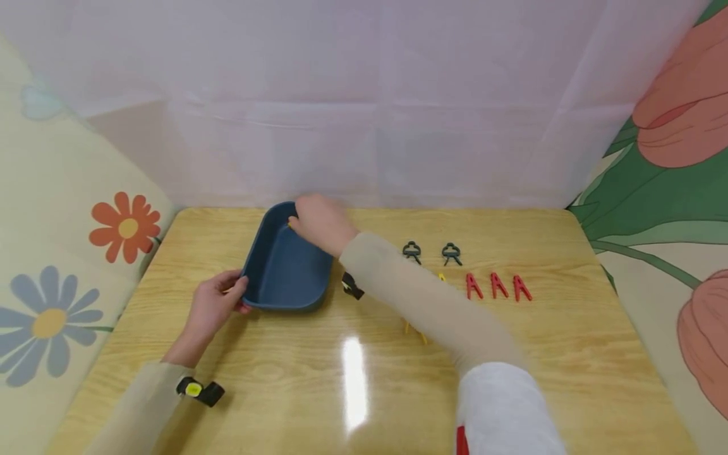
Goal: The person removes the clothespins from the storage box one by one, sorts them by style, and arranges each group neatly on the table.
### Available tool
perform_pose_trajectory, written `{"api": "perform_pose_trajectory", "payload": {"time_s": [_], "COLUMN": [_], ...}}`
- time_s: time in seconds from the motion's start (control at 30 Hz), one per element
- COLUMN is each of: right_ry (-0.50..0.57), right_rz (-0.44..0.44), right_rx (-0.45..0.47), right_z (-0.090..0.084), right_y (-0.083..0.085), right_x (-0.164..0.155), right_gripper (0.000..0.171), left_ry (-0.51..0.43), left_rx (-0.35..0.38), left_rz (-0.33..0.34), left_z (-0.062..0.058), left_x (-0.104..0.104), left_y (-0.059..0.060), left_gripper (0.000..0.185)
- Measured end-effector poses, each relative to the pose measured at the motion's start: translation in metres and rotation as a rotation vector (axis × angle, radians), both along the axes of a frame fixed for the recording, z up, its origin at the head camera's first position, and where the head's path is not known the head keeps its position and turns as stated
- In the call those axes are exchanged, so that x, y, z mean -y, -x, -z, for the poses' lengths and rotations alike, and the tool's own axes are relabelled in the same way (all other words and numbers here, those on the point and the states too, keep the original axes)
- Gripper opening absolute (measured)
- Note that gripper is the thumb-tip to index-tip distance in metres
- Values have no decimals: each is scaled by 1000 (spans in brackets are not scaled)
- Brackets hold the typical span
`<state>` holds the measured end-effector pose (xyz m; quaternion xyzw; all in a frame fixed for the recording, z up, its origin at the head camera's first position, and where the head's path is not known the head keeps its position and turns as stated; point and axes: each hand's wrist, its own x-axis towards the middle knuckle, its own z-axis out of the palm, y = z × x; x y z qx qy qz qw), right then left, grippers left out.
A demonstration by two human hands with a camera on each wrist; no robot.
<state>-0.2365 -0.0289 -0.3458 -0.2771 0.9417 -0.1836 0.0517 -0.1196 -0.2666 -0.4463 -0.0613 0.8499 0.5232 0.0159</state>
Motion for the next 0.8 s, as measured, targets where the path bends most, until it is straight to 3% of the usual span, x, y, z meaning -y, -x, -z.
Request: {"api": "perform_pose_trajectory", "payload": {"time_s": [0.2, 0.37, 0.57, 0.8], "right_ry": [-56, -101, -124, -183], "right_rz": [-22, 2, 42, 82], "right_rx": [5, 73, 168, 143], "right_z": [5, 16, 33, 49], "right_y": [14, 22, 35, 43], "right_x": [33, 53, 53, 47], "right_gripper": [28, 25, 26, 23], "left_ry": [-7, -4, -14, -22], "left_rx": [-8, -8, -2, 2], "left_rz": [0, -9, 0, -3], "left_z": [0, 2, 2, 2], "left_x": [1, 0, -6, -7], "left_y": [-1, -3, -1, 0], "left_gripper": [40, 38, 39, 37]}}
